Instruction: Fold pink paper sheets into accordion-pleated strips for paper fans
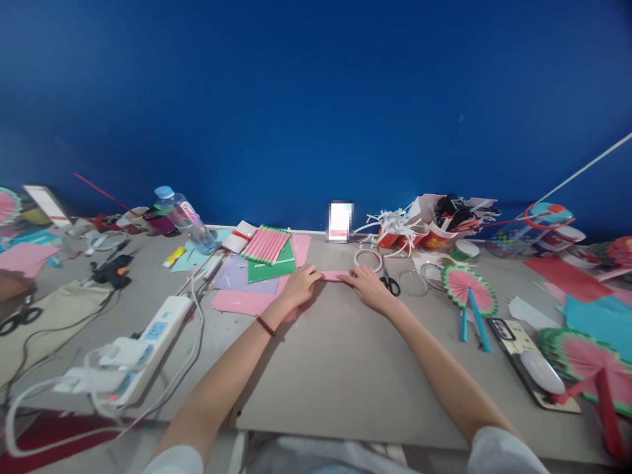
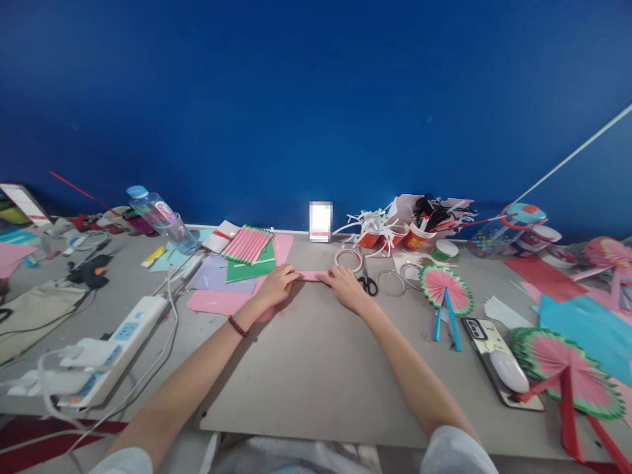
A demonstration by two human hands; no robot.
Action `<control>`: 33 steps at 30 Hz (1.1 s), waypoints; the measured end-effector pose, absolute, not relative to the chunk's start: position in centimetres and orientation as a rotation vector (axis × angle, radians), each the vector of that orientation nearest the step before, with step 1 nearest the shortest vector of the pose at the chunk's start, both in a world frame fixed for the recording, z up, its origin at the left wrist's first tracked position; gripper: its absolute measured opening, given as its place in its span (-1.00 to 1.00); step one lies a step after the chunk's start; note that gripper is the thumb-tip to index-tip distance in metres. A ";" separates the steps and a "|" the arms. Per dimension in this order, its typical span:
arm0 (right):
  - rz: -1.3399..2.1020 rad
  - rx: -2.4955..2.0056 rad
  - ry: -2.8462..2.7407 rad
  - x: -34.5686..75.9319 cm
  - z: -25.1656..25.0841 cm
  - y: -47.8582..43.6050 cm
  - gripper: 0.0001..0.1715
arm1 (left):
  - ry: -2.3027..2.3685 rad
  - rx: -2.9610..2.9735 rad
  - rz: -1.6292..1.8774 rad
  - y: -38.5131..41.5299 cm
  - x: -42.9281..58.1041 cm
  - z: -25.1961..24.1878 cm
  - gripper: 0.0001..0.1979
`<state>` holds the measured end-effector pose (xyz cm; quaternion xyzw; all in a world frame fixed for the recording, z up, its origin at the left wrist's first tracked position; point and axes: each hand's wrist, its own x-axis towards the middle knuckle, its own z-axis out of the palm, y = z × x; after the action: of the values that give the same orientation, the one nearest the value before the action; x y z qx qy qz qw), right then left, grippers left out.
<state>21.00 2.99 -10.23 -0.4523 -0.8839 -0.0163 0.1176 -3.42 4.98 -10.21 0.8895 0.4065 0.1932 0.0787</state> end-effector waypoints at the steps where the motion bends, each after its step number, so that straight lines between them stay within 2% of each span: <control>1: -0.022 -1.328 -2.575 21.0 -10.3 3.1 -0.50 | 1.213 2.650 0.583 5.1 -3.5 -10.3 -0.62; 9: 0.432 -1.265 -2.232 22.2 -10.6 4.3 -0.73 | 1.174 2.321 0.810 5.6 -4.0 -10.2 -0.81; 12: 0.492 -1.300 -2.126 22.6 -10.9 4.6 -0.81 | 1.189 2.244 0.810 5.7 -4.2 -9.9 -0.86; 21: 0.368 -1.269 -2.070 22.1 -11.6 4.6 -0.75 | 1.191 2.334 0.852 5.4 -4.2 -9.8 -0.84; 26: 0.334 -1.205 -2.179 22.6 -11.2 4.6 -0.76 | 1.206 2.401 0.809 5.6 -4.4 -10.1 -0.90; 33: 0.173 -1.221 -2.312 23.1 -11.3 4.8 -0.71 | 1.242 2.510 0.825 5.7 -4.4 -10.7 -0.83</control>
<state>23.08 4.78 -11.27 -0.4502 -0.8525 0.0638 0.2578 -4.41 5.74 -10.70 0.8545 0.4227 0.2808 0.1109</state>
